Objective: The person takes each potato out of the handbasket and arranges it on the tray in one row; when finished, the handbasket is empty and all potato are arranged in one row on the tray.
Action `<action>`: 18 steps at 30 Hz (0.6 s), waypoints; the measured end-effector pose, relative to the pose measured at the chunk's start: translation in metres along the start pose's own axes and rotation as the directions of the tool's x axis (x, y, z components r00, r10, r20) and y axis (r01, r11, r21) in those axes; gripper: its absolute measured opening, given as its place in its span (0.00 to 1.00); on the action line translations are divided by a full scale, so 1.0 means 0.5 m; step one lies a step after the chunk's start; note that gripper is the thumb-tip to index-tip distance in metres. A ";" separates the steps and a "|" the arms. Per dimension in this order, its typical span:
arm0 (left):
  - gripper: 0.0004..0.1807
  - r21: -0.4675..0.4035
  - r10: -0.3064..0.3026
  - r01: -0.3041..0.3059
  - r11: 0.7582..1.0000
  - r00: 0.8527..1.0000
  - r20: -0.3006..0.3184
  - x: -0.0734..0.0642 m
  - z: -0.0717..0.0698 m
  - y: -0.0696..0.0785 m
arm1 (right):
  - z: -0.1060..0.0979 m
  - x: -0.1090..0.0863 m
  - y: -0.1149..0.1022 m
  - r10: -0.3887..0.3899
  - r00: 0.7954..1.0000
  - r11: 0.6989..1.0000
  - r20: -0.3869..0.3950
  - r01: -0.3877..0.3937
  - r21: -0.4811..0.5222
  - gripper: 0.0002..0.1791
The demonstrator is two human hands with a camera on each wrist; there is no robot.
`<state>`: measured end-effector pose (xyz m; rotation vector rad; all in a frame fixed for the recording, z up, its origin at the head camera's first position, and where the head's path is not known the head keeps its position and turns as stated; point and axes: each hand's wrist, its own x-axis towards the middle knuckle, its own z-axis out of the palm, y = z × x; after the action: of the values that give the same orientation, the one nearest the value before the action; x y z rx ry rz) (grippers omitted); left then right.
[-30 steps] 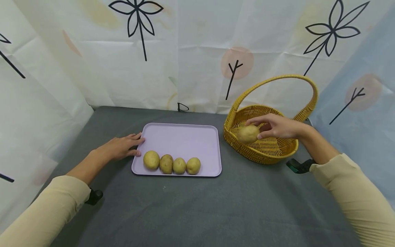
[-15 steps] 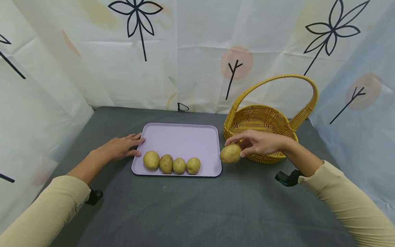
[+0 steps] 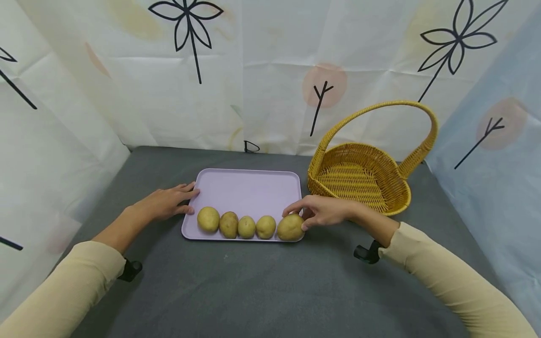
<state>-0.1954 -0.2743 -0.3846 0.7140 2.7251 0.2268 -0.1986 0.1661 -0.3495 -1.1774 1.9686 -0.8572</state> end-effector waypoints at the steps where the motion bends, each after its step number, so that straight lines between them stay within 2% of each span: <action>1: 0.37 -0.001 0.004 -0.004 1.000 1.000 -0.004 0.002 0.001 0.000 | 0.003 0.005 0.004 0.004 1.000 1.000 -0.016 -0.004 -0.021 0.28; 5: 0.37 -0.002 0.011 -0.012 1.000 1.000 -0.016 0.003 0.002 0.000 | 0.013 0.018 0.020 0.022 0.995 0.992 -0.101 -0.034 -0.123 0.26; 8: 0.37 -0.007 0.007 -0.007 1.000 1.000 -0.015 0.001 0.002 0.000 | 0.016 0.020 0.029 0.027 0.991 0.990 -0.132 -0.045 -0.134 0.25; 18: 0.37 -0.015 0.002 -0.002 1.000 1.000 -0.007 0.002 0.001 0.001 | 0.017 0.013 0.032 0.033 0.991 0.989 -0.129 -0.051 -0.138 0.27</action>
<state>-0.1956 -0.2734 -0.3851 0.7131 2.7268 0.2503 -0.2016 0.1646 -0.3683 -1.1810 2.1802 -0.7987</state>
